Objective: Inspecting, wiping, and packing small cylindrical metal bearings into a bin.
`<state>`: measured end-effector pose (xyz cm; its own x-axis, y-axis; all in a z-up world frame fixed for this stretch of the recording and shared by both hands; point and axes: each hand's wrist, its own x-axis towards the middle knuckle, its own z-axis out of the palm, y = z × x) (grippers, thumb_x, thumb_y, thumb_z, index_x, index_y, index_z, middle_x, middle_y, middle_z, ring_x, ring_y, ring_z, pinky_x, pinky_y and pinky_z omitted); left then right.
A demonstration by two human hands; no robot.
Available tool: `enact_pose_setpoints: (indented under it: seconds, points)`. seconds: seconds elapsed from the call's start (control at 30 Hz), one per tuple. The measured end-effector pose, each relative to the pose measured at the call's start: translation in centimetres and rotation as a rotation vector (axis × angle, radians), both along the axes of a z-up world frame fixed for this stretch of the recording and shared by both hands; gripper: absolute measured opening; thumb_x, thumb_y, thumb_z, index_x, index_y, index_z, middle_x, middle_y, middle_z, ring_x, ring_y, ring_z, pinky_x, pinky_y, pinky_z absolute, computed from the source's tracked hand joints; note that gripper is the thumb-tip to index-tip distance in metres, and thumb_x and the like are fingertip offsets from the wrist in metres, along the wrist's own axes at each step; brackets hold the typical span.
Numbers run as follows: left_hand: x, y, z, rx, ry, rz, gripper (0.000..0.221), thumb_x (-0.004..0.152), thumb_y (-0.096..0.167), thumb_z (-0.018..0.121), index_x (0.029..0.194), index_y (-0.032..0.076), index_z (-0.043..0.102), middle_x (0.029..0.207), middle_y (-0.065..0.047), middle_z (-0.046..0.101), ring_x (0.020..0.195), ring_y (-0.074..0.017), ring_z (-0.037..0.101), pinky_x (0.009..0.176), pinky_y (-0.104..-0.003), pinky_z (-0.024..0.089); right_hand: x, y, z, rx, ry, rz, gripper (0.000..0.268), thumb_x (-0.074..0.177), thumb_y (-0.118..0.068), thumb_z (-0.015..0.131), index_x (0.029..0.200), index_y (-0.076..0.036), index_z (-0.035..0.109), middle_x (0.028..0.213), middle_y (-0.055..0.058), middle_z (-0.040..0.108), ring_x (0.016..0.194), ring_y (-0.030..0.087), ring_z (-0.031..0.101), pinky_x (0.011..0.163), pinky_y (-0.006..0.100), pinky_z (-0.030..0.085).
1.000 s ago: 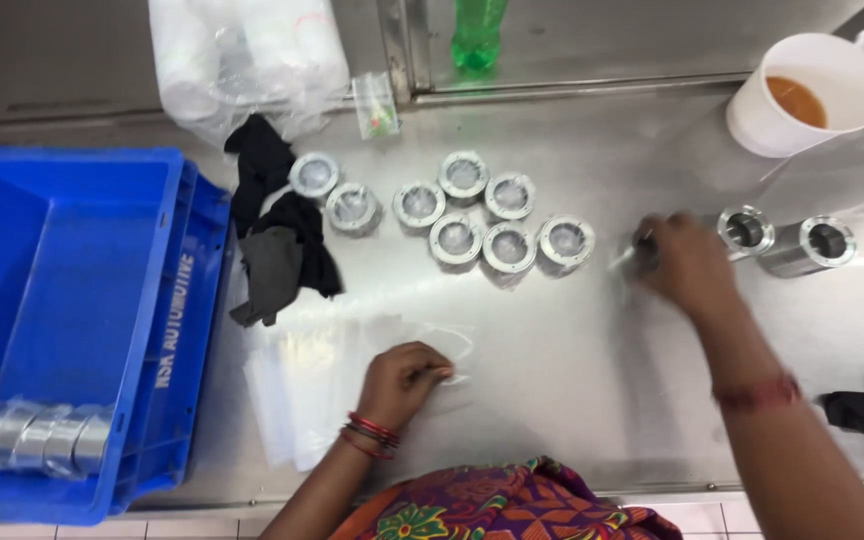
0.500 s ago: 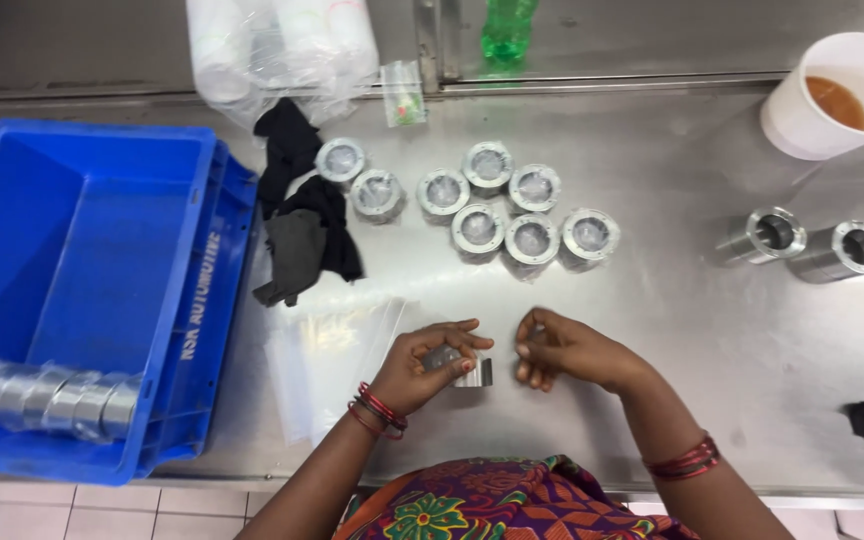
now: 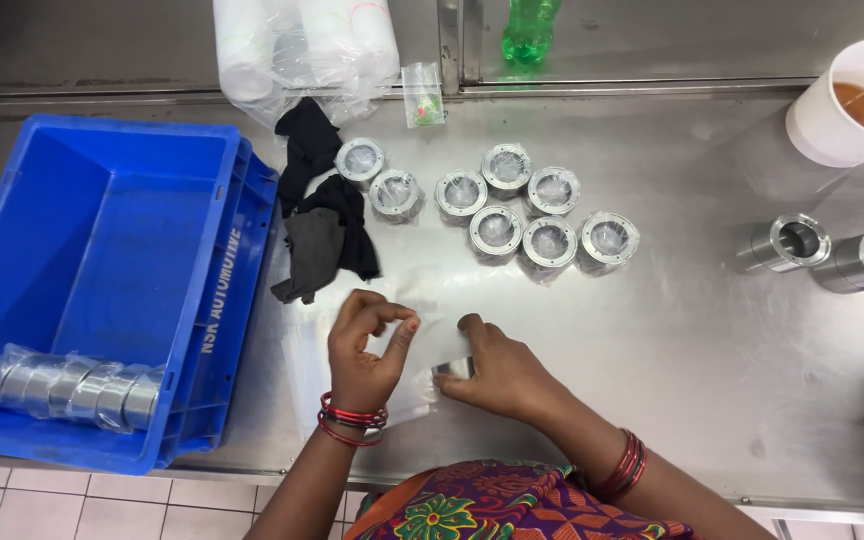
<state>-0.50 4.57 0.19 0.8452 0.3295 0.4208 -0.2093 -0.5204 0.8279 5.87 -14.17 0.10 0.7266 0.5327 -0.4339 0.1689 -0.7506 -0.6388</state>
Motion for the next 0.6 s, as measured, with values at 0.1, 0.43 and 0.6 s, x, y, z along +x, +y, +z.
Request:
enact_pose_setpoints:
  seconds: [0.1, 0.43, 0.6]
  points:
    - [0.2, -0.6, -0.8, -0.075, 0.142, -0.079, 0.011, 0.087, 0.013, 0.081, 0.092, 0.005, 0.077, 0.092, -0.007, 0.068, 0.075, -0.0156, 0.063, 0.065, -0.029, 0.051, 0.3, -1.2, -0.3, -0.034, 0.002, 0.08, 0.082, 0.073, -0.048, 0.075, 0.132, 0.001, 0.048, 0.116, 0.029, 0.063, 0.099, 0.042, 0.068, 0.087, 0.046, 0.056]
    - [1.0, -6.0, -3.5, 0.355, 0.438, -0.303, 0.018, 0.073, 0.022, 0.085, 0.087, 0.013, 0.08, 0.091, -0.006, 0.07, 0.084, -0.0276, 0.066, 0.072, -0.039, 0.054, 0.8, -11.4, 0.5, -0.209, 0.072, -0.168, 0.076, 0.066, -0.041, 0.076, 0.131, -0.008, 0.053, 0.118, 0.02, 0.065, 0.105, 0.034, 0.069, 0.09, 0.043, 0.055]
    - [1.6, -4.6, -4.3, 0.197, 0.57, -0.307, 0.008, 0.083, 0.022, 0.081, 0.084, 0.014, 0.079, 0.092, -0.002, 0.074, 0.086, -0.0214, 0.071, 0.076, -0.033, 0.056, 1.0, -11.9, -2.3, 0.069, 0.16, -0.266, 0.071, 0.071, -0.034, 0.079, 0.132, -0.009, 0.052, 0.113, 0.017, 0.067, 0.104, 0.028, 0.069, 0.09, 0.042, 0.055]
